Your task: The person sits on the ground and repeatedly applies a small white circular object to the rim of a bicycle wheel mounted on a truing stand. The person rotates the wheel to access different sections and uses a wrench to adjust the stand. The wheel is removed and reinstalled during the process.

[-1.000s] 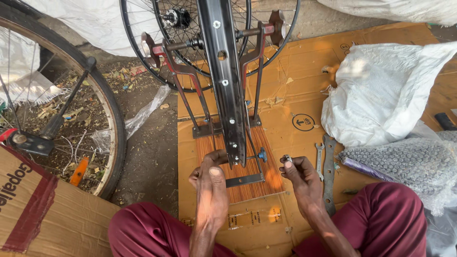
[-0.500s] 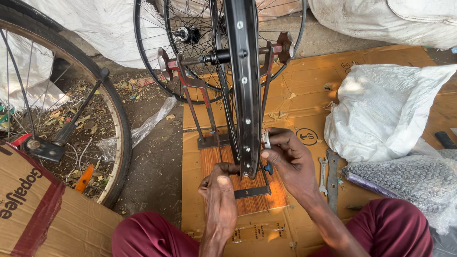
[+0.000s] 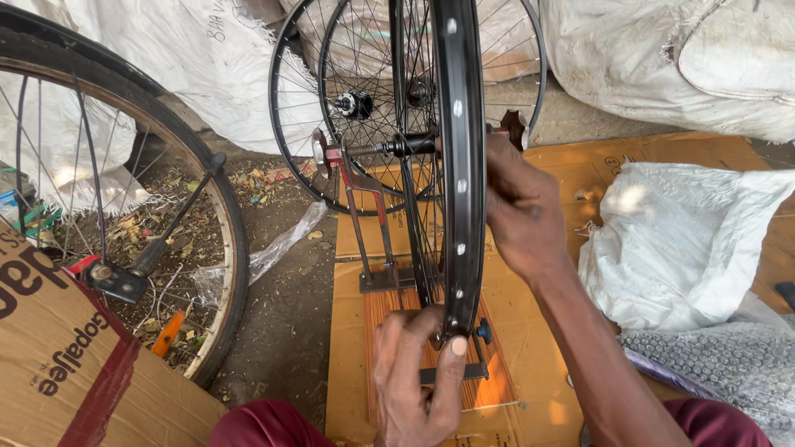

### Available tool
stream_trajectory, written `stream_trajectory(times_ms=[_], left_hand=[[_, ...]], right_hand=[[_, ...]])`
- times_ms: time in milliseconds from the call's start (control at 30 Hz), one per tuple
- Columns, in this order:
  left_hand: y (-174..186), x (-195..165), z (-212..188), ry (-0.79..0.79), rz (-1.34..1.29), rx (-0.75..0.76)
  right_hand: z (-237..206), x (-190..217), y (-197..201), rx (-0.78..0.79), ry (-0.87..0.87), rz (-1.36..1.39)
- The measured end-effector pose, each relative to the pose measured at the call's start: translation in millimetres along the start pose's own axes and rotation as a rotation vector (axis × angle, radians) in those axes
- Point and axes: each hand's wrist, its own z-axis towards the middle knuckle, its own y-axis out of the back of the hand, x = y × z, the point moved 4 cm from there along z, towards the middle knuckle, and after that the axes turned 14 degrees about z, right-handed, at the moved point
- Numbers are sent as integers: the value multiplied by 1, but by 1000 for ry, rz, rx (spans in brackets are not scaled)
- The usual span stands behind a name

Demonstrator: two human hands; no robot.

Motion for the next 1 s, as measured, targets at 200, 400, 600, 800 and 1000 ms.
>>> stream_trajectory(times_ms=[200, 400, 600, 800, 1000], left_hand=[[2, -11, 23, -62, -80, -13], [4, -14, 28, -40, -141, -25], [2, -10, 24, -18, -144, 1], [5, -9, 24, -33, -129, -35], [4, -6, 23, -22, -140, -13]], right_hand=[[57, 4, 2, 39, -44, -115], [62, 0, 1, 79, 72, 53], [60, 7, -6, 105, 52, 188], [66, 22, -28, 96, 72, 490], [53, 42, -37, 8, 156, 225]])
